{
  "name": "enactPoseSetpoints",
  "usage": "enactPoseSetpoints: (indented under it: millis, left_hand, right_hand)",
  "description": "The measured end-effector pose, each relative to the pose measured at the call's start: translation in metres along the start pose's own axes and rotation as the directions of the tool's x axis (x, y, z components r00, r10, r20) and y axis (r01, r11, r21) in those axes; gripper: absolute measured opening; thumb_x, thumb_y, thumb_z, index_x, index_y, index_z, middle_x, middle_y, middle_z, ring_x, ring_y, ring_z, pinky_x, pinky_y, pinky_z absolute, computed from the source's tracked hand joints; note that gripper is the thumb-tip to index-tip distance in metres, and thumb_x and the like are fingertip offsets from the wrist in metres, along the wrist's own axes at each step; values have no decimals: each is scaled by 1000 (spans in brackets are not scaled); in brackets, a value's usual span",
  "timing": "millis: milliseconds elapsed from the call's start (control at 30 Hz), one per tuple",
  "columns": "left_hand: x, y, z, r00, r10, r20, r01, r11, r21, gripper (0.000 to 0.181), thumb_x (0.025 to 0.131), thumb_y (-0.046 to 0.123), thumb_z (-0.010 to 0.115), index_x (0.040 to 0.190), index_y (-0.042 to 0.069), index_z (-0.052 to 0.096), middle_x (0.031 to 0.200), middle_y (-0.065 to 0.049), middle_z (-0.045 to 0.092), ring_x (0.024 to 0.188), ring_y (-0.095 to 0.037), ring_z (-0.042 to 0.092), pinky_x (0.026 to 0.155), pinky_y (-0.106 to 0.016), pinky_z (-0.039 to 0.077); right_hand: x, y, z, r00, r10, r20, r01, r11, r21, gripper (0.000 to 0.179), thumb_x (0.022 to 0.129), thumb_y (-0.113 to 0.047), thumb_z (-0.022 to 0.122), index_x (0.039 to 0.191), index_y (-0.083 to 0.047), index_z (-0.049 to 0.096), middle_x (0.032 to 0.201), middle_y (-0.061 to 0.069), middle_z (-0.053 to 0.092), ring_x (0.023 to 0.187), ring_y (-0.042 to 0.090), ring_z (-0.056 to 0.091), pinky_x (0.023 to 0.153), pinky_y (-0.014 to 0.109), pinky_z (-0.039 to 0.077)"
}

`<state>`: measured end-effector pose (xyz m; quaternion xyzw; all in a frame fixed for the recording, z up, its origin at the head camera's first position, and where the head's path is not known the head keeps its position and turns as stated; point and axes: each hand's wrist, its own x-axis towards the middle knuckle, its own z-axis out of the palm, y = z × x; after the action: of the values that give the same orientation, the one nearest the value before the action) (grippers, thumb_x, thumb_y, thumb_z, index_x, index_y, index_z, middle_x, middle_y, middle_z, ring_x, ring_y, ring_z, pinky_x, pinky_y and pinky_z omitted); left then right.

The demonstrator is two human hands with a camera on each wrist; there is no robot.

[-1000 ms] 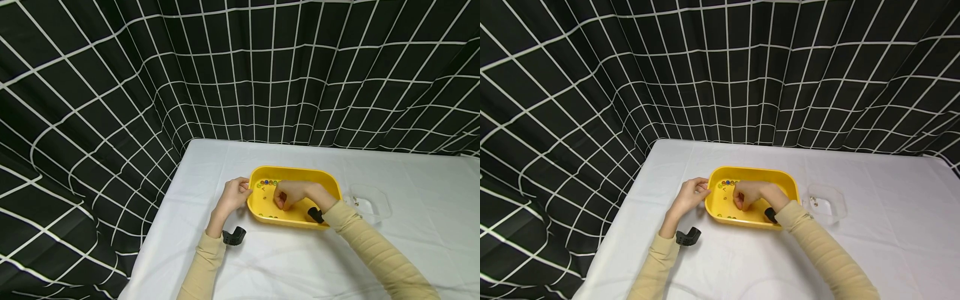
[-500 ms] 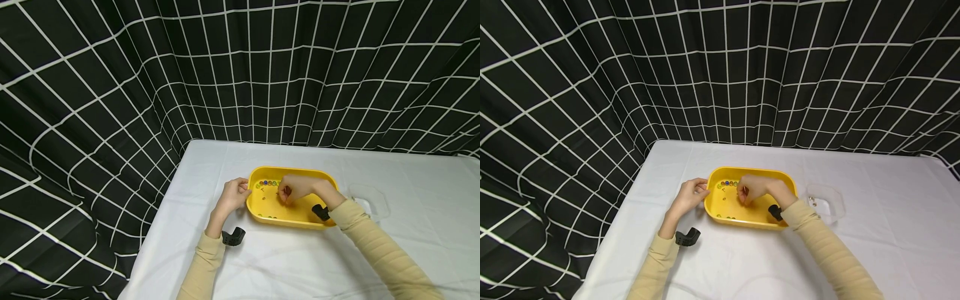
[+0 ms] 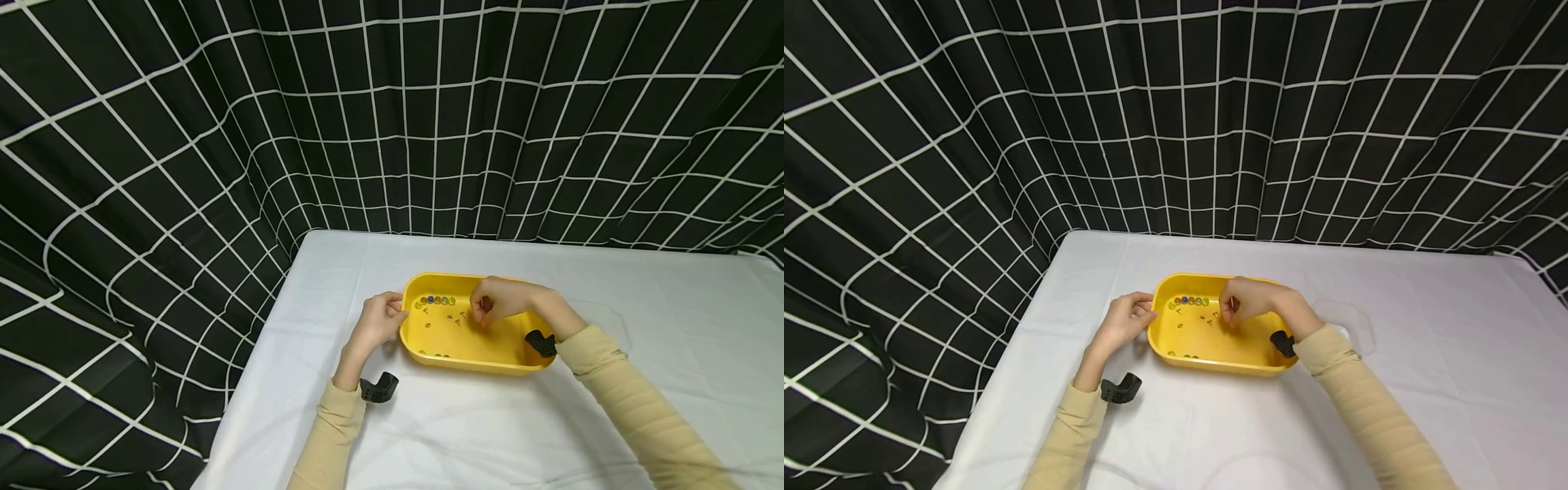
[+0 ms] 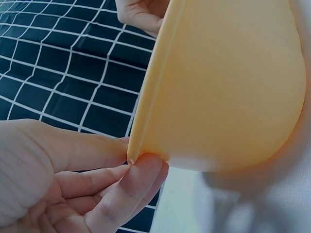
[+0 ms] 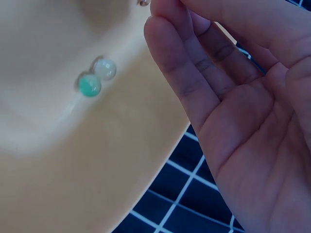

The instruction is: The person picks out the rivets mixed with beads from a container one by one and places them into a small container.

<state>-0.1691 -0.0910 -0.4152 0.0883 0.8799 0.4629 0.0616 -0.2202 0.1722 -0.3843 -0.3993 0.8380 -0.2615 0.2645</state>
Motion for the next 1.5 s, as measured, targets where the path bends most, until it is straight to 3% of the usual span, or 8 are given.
enactPoseSetpoints:
  millis: [367, 767, 1500]
  left_hand:
    - [0, -1, 1, 1000, 1, -2, -1, 1000, 9, 34, 86, 3, 63, 117, -8, 57, 92, -13, 61, 80, -20, 63, 66, -24, 53]
    - [-1, 1, 0, 1000, -24, 3, 24, 1000, 8, 34, 86, 3, 63, 118, -8, 56, 92, -12, 60, 80, -20, 62, 67, -24, 52]
    - [-1, 2, 1, 1000, -12, -2, 12, 1000, 18, 34, 86, 3, 62, 117, -8, 57, 90, -11, 60, 79, -19, 60, 67, -25, 52]
  right_hand:
    - [-17, 3, -4, 999, 38, -19, -38, 999, -10, 13, 76, 7, 68, 72, -4, 63, 66, -2, 57, 60, 9, 46, 56, 20, 41]
    - [-33, 7, -9, 998, 30, -59, -29, 1000, 9, 14, 75, 8, 69, 71, -3, 62, 68, 1, 58, 61, 11, 47, 55, 20, 42]
    - [-52, 9, -14, 996, 32, -80, -33, 999, -8, 13, 77, 6, 69, 72, -4, 62, 68, -1, 57, 62, 9, 48, 57, 20, 44]
